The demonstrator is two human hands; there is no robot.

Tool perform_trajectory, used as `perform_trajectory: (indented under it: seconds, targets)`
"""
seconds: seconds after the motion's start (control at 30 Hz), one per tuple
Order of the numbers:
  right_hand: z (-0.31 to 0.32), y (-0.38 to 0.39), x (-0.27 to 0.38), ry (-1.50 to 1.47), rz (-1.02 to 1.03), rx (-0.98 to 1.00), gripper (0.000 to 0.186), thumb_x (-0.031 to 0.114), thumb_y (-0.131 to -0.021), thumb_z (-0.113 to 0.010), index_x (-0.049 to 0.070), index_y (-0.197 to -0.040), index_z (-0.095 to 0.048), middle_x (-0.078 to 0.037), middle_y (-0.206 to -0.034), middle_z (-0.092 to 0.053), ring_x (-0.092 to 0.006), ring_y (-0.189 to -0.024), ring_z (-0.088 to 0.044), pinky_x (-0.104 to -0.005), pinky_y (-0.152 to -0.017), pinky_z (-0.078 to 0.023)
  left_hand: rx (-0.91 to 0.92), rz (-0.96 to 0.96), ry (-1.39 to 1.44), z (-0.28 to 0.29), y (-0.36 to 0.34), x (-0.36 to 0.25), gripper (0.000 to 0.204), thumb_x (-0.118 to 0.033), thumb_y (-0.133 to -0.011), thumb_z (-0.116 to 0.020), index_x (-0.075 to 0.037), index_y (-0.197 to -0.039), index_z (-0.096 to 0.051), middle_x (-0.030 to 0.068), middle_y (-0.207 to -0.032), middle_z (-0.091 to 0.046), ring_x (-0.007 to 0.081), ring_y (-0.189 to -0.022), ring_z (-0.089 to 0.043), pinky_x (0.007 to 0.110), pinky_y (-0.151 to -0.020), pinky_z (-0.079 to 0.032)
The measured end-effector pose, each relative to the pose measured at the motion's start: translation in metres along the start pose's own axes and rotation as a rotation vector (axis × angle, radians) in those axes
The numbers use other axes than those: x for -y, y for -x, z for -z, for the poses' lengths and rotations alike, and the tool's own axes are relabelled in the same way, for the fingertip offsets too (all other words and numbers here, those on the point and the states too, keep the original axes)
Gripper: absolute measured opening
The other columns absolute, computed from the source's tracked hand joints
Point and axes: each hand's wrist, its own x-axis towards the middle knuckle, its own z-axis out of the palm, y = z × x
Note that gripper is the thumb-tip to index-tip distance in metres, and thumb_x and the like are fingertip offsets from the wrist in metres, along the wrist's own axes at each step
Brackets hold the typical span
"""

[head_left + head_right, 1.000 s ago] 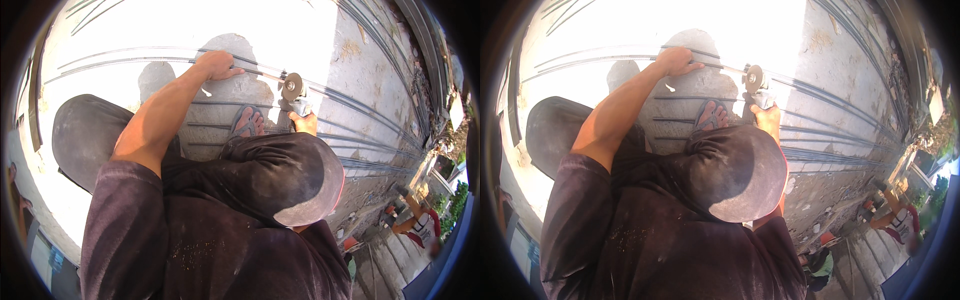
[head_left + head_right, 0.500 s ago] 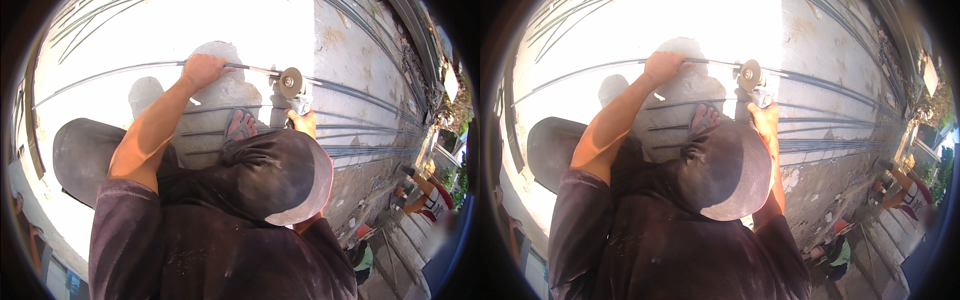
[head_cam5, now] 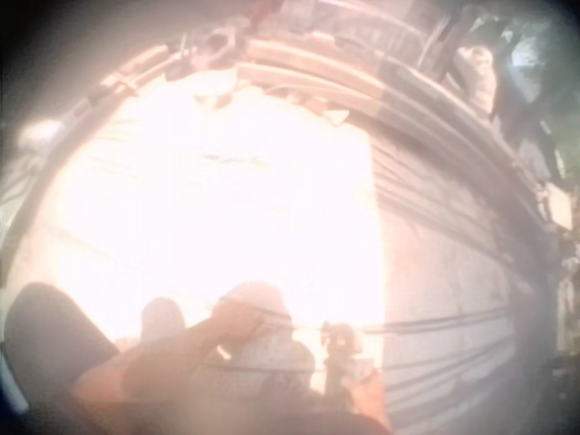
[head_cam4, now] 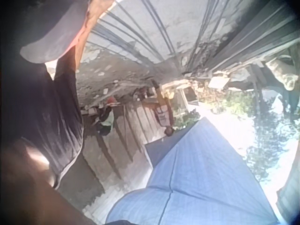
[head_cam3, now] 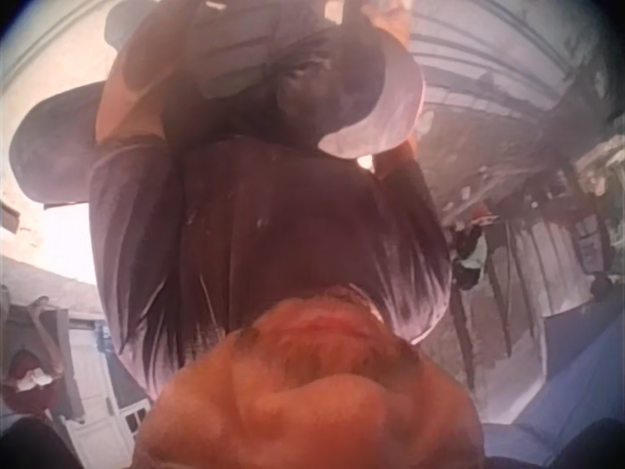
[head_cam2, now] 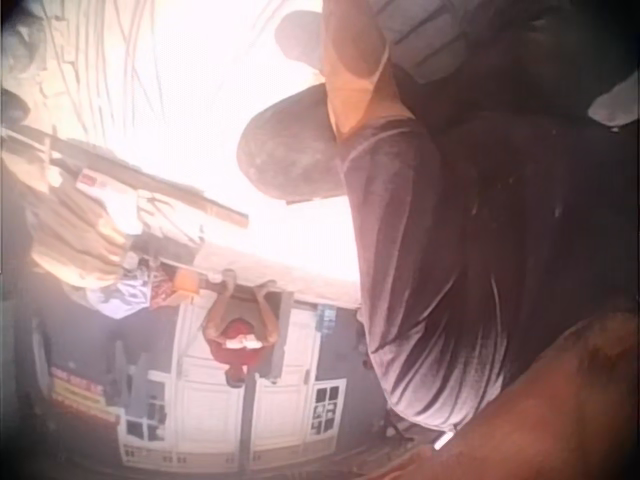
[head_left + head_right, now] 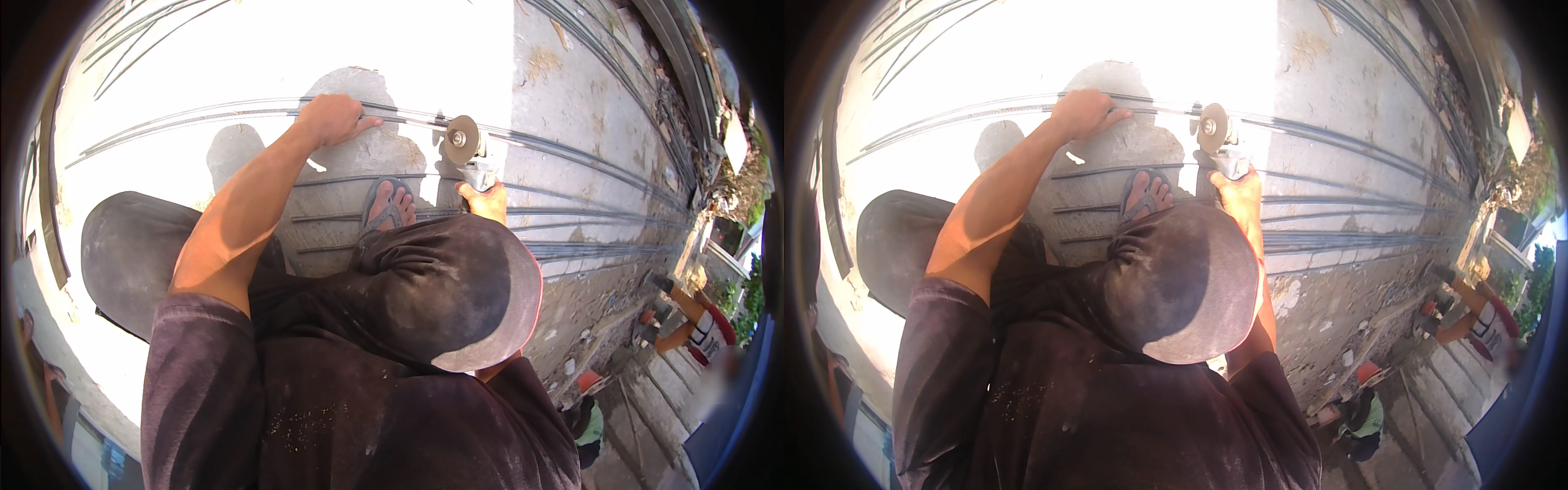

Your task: The person sits on a concrete floor and uses an angle grinder to cut multiple long metal rods into shorter segments. They hold each rod steady with one hand while operating the grinder with the other, creating sparks as the metal is severed. The cut pieces are placed on the ground nearby.

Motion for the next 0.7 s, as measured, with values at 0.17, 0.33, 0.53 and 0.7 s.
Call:
perform_trajectory:
  seconds: [0.17, 0.33, 0.53, 0.7]
  targets:
    - [0.003, -0.008, -0.014, 0.030, -0.017, 0.024, 0.042, 0.012, -0.076, -0.086, -0.004, -0.112, -0.070, -0.009, -0.084, -0.073, -0.0177, -0.068, -0.065, -0.0356, -0.063, -0.053, 0.016, -0.006, 0.025, 0.006, -0.002, -0.002, 0.074, -0.066, -0.105, -0.046, -0.002, -0.097, -0.079, 0.0198, -0.088, -0.075, 0.0394, -0.087, -0.073, 0.051, -0.080, -0.059]
    - [0.002, -0.008, -0.010, 0.037, -0.086, 0.052, 0.051, 0.014, -0.076, -0.082, -0.007, -0.121, -0.070, -0.018, -0.108, -0.078, -0.0263, -0.100, -0.074, -0.0373, -0.093, -0.055, 0.045, 0.011, 0.042, 0.007, -0.003, -0.003, 0.075, -0.068, -0.105, -0.046, -0.001, -0.098, -0.079, 0.0194, -0.090, -0.076, 0.0386, -0.090, -0.074, 0.051, -0.082, -0.060]
    - [0.001, -0.006, 0.005, 0.043, -0.061, 0.016, 0.051, 0.012, -0.075, -0.084, -0.009, -0.118, -0.069, -0.017, -0.102, -0.077, -0.0246, -0.091, -0.072, -0.0364, -0.086, -0.055, 0.050, 0.001, 0.034, 0.008, -0.005, -0.002, 0.076, -0.068, -0.105, -0.045, -0.001, -0.098, -0.079, 0.0190, -0.090, -0.076, 0.0383, -0.091, -0.074, 0.051, -0.083, -0.060]
    - [-0.003, -0.007, 0.014, -0.008, 0.037, 0.007, 0.049, 0.016, -0.072, -0.087, -0.008, -0.113, -0.071, -0.015, -0.095, -0.077, -0.0234, -0.082, -0.071, -0.0365, -0.080, -0.056, 0.107, 0.007, 0.085, 0.002, -0.005, 0.000, 0.076, -0.068, -0.105, -0.046, 0.001, -0.096, -0.079, 0.0213, -0.091, -0.076, 0.0400, -0.091, -0.074, 0.053, -0.084, -0.059]
